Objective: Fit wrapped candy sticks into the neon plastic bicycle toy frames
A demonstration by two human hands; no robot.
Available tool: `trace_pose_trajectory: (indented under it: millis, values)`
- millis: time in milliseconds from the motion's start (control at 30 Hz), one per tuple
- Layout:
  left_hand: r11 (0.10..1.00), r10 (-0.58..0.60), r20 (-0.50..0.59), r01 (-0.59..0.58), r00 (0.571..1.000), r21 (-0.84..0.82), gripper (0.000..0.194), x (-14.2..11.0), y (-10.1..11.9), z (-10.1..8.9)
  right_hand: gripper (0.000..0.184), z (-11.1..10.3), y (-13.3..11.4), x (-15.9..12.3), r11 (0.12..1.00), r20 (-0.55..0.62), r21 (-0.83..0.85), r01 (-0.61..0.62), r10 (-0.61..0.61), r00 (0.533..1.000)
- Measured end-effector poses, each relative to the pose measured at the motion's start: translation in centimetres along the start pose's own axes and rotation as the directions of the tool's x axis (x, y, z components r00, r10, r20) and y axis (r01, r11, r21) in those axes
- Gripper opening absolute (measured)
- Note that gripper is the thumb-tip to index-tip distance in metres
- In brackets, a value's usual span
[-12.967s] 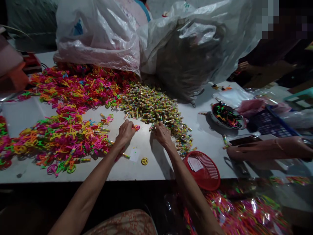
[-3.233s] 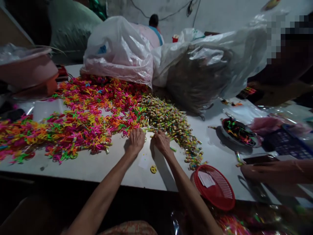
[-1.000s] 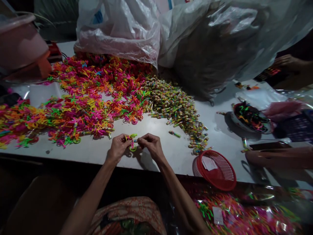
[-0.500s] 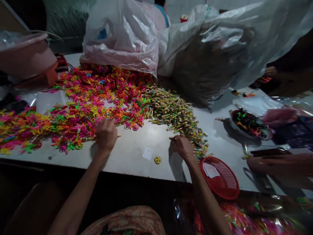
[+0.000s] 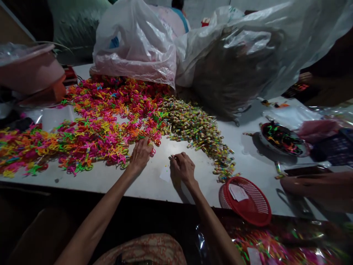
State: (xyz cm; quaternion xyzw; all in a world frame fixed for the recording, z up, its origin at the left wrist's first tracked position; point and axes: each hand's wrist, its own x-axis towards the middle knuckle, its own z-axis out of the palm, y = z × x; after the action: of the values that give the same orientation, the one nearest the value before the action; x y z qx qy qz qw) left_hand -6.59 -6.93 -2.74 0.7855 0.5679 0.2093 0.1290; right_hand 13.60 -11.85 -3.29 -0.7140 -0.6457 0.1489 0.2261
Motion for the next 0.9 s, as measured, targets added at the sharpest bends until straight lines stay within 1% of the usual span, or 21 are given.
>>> trace_pose_trajectory:
  millis: [33, 67, 100, 133, 167, 200, 233, 267, 300, 333, 367, 400, 433, 467, 533, 600, 633, 733, 767, 833, 900]
  values:
    - [0.998, -0.015, -0.043, 0.012, 0.999, -0.069, 0.033, -0.1, 0.3, -0.2, 0.025, 0.3, -0.1, -0.1, 0.991, 0.001, 0.130, -0.013, 0.013, 1.000]
    - [0.983, -0.057, -0.094, 0.039, 0.994, -0.181, 0.030, -0.2, 0.6, -0.3, 0.025, 0.5, -0.3, -0.1, 0.960, 0.022, 0.276, -0.040, 0.035, 0.999]
    - [0.939, -0.134, -0.133, 0.083, 0.982, -0.333, 0.027, -0.3, 0.9, -0.5, 0.026, 0.7, -0.5, 0.0, 0.903, 0.059, 0.423, -0.077, 0.057, 0.997]
    - [0.849, -0.237, -0.137, 0.136, 0.962, -0.511, 0.024, -0.4, 1.1, -0.7, 0.028, 0.8, -0.9, 0.0, 0.822, 0.100, 0.557, -0.121, 0.078, 0.992]
    - [0.704, -0.343, -0.088, 0.194, 0.935, -0.683, 0.021, -0.6, 1.4, -1.0, 0.031, 0.8, -1.3, 0.0, 0.727, 0.141, 0.666, -0.166, 0.095, 0.985]
    - [0.516, -0.417, 0.017, 0.252, 0.909, -0.819, 0.020, -0.9, 1.6, -1.2, 0.034, 0.8, -1.9, 0.1, 0.632, 0.174, 0.747, -0.204, 0.110, 0.979]
    - [0.310, -0.438, 0.155, 0.311, 0.886, -0.899, 0.020, -1.2, 1.8, -1.5, 0.037, 0.7, -2.5, 0.1, 0.550, 0.197, 0.803, -0.229, 0.118, 0.973]
    - [0.115, -0.413, 0.295, 0.371, 0.861, -0.921, 0.022, -1.6, 1.9, -1.8, 0.037, 0.5, -3.1, 0.1, 0.488, 0.213, 0.839, -0.241, 0.114, 0.970]
    - [-0.046, -0.363, 0.413, 0.427, 0.835, -0.903, 0.024, -2.1, 2.0, -2.0, 0.036, 0.3, -3.7, 0.0, 0.446, 0.222, 0.861, -0.243, 0.099, 0.970]
    - [-0.166, -0.314, 0.497, 0.469, 0.809, -0.868, 0.025, -2.5, 2.1, -2.2, 0.035, 0.2, -4.3, 0.0, 0.423, 0.227, 0.874, -0.237, 0.076, 0.971]
    - [-0.245, -0.278, 0.550, 0.495, 0.788, -0.833, 0.025, -3.0, 2.1, -2.4, 0.034, 0.0, -4.7, -0.1, 0.417, 0.224, 0.881, -0.226, 0.054, 0.973]
    - [-0.292, -0.267, 0.577, 0.506, 0.772, -0.812, 0.024, -3.4, 2.0, -2.6, 0.033, -0.2, -5.1, -0.2, 0.422, 0.214, 0.882, -0.212, 0.042, 0.976]
    - [-0.314, -0.274, 0.588, 0.507, 0.761, -0.803, 0.023, -3.7, 2.0, -2.6, 0.032, -0.3, -5.3, -0.3, 0.433, 0.203, 0.879, -0.200, 0.040, 0.978]
    - [-0.315, -0.296, 0.590, 0.506, 0.751, -0.803, 0.022, -4.0, 1.9, -2.7, 0.032, -0.4, -5.3, -0.3, 0.446, 0.191, 0.875, -0.190, 0.043, 0.981]
    - [-0.271, -0.337, 0.581, 0.515, 0.741, -0.813, 0.023, -4.4, 1.7, -2.6, 0.030, -0.3, -5.3, -0.2, 0.480, 0.162, 0.863, -0.158, 0.032, 0.986]
    - [-0.217, -0.353, 0.572, 0.530, 0.740, -0.820, 0.023, -4.5, 1.5, -2.5, 0.027, -0.1, -5.1, -0.1, 0.537, 0.133, 0.838, -0.096, -0.030, 0.991]
    - [-0.209, -0.356, 0.570, 0.532, 0.740, -0.821, 0.021, -4.5, 1.4, -2.4, 0.025, 0.1, -5.1, -0.1, 0.566, 0.130, 0.822, -0.066, -0.075, 0.989]
    - [-0.273, -0.370, 0.580, 0.512, 0.725, -0.815, 0.009, -4.5, 1.5, -2.2, 0.018, 1.0, -5.3, -0.5, 0.638, 0.152, 0.770, -0.004, -0.177, 0.973]
    - [-0.303, -0.374, 0.590, 0.507, 0.715, -0.807, 0.012, -4.5, 1.6, -2.2, 0.016, 1.4, -5.5, -0.8, 0.666, 0.136, 0.746, 0.018, -0.179, 0.974]
    - [-0.346, -0.366, 0.594, 0.488, 0.716, -0.801, 0.020, -4.8, 2.1, -2.1, 0.014, 2.3, -5.8, -1.3, 0.742, 0.031, 0.666, 0.078, -0.131, 0.991]
    - [-0.355, -0.357, 0.560, 0.445, 0.748, -0.822, 0.029, -5.2, 2.9, -1.9, 0.014, 3.1, -6.0, -1.5, 0.814, -0.103, 0.569, 0.115, -0.068, 0.992]
